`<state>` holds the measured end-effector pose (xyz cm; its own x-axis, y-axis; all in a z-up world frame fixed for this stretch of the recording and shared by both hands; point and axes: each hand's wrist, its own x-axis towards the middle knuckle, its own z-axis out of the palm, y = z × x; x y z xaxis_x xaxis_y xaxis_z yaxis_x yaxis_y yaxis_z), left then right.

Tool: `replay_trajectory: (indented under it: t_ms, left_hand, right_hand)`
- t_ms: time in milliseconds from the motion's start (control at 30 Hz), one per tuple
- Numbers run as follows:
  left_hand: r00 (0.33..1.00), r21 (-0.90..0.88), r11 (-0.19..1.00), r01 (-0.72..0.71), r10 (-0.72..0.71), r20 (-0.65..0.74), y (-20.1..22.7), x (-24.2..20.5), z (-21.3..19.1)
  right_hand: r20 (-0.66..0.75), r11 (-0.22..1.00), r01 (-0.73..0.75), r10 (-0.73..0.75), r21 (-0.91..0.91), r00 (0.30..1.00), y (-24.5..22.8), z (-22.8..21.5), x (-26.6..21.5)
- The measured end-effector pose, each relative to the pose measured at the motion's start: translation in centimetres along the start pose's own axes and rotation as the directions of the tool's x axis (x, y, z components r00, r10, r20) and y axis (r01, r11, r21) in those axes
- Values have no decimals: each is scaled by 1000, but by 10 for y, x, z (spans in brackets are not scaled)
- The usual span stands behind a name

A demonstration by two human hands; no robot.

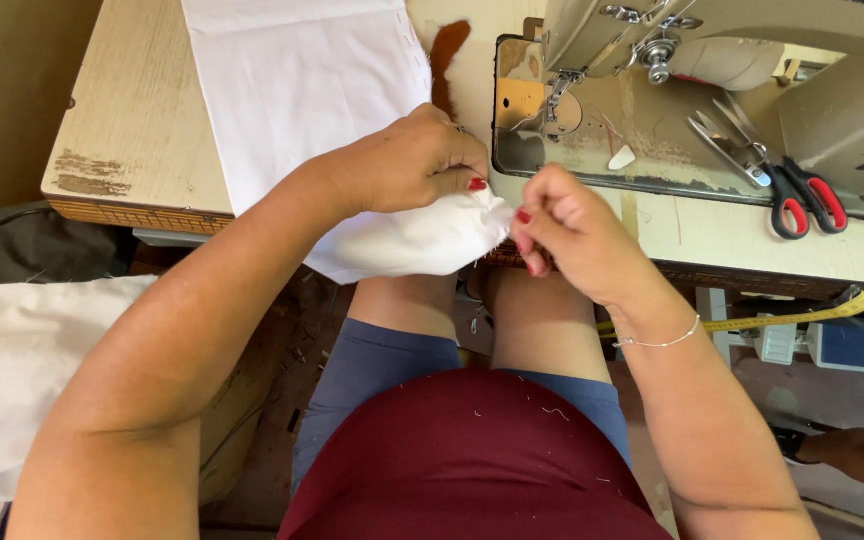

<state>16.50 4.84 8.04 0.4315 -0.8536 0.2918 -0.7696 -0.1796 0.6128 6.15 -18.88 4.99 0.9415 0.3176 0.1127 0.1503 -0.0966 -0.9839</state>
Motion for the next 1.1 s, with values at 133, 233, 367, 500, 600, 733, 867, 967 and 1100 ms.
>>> replay_trajectory:
  t_ms: [133, 233, 367, 500, 600, 733, 867, 967, 1100]
  left_hand:
    - [990, 154, 980, -130, 137, -36, -14, 4, 13]
    - [987, 155, 977, -148, 156, -44, -22, 0, 17]
    - [984, 143, 978, -151, 162, -70, -36, -4, 18]
    - [986, 198, 966, -167, 169, 6, -33, -4, 10]
    - [991, 188, 974, -129, 130, 6, -13, -4, 10]
    - [963, 301, 927, -225, 258, -75, -12, 2, 28]
    - [877, 544, 774, -324, 462, -135, -38, 13, 11]
    - [885, 732, 625, -271, 461, -66, -60, 12, -8]
    - [898, 887, 448, -115, 429, -100, -80, 1, -31]
  right_hand:
    - [36, 937, -164, 184, -309, 982, -8, 7, 4]
    - [55, 923, -237, 265, -303, 963, -14, 13, -4]
    - [39, 876, -298, 337, -380, 941, -31, 21, -12]
    - [-74, 801, -353, 365, -484, 928, -50, 19, -20]
    - [-35, 939, 74, -91, -335, 995, -45, 15, -23]
    - [-57, 944, 262, -256, 203, 965, -47, 17, -22]
    - [-90, 979, 98, -115, -177, 989, -54, -3, -31]
    - [-190, 908, -107, 31, -405, 981, -59, -15, -39]
    - [-189, 709, -213, 114, -672, 975, -53, -28, -48]
